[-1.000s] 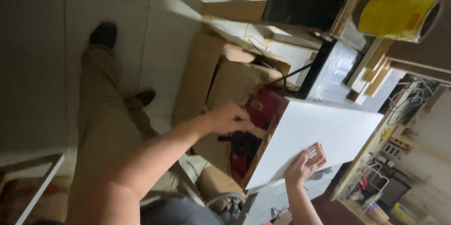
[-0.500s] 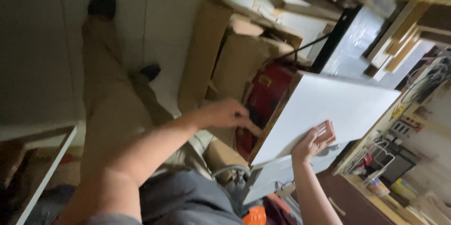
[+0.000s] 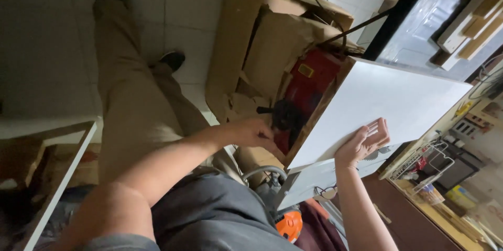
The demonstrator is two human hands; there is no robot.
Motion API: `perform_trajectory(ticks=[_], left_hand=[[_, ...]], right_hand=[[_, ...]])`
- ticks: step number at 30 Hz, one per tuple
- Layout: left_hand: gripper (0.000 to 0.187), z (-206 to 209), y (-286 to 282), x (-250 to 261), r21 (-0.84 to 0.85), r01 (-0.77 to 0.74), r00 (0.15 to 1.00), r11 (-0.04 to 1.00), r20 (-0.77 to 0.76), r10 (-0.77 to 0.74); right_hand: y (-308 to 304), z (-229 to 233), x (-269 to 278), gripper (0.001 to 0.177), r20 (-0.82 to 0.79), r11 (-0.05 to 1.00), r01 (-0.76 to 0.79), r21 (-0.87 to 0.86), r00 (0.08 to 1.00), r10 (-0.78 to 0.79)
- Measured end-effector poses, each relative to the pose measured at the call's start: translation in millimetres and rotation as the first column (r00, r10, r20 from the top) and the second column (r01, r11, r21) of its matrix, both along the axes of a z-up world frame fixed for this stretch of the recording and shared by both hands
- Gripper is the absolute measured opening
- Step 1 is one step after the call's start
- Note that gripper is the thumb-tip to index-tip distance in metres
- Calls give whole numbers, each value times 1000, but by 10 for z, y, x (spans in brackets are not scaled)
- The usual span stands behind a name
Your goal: Sanding the edges of a board and assembling wooden components in a workshop.
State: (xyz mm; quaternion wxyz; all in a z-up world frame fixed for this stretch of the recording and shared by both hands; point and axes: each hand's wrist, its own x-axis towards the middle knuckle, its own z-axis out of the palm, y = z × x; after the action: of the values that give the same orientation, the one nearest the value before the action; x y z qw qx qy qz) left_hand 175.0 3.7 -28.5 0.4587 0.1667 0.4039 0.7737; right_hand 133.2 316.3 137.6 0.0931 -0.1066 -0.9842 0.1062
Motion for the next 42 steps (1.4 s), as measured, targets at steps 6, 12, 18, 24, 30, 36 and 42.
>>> perform_trajectory(ticks=[6, 12, 18, 24, 30, 36, 42], left_hand=[[26, -76, 138, 132, 28, -4, 1000, 1000, 5, 4], [11, -253, -68, 107, 139, -386, 922, 912, 52, 383], [21, -552, 695, 222, 378, -665, 705, 643, 35, 708], [11, 5, 2, -127, 184, -611, 755, 770, -159, 636], [9, -262, 71, -361, -1, -592, 791, 806, -195, 581], [14, -190, 62, -718, -29, -613, 770, 790, -246, 589], [20, 82, 23, -881, 43, -677, 719, 735, -175, 673]], right_hand=[[1, -30, 3, 46, -13, 999, 28, -22, 1000, -28], [27, 25, 37, 47, 40, 999, 11, 30, 999, -12], [2, 3, 30, 49, 21, 999, 27, 16, 999, -28], [30, -1, 22, 47, 30, 998, 32, 48, 999, -33], [-20, 18, 28, 48, 33, 998, 44, 45, 998, -46], [18, 7, 55, 48, 18, 1000, 30, -7, 999, -29], [-24, 13, 16, 49, 21, 999, 25, 21, 999, -26]])
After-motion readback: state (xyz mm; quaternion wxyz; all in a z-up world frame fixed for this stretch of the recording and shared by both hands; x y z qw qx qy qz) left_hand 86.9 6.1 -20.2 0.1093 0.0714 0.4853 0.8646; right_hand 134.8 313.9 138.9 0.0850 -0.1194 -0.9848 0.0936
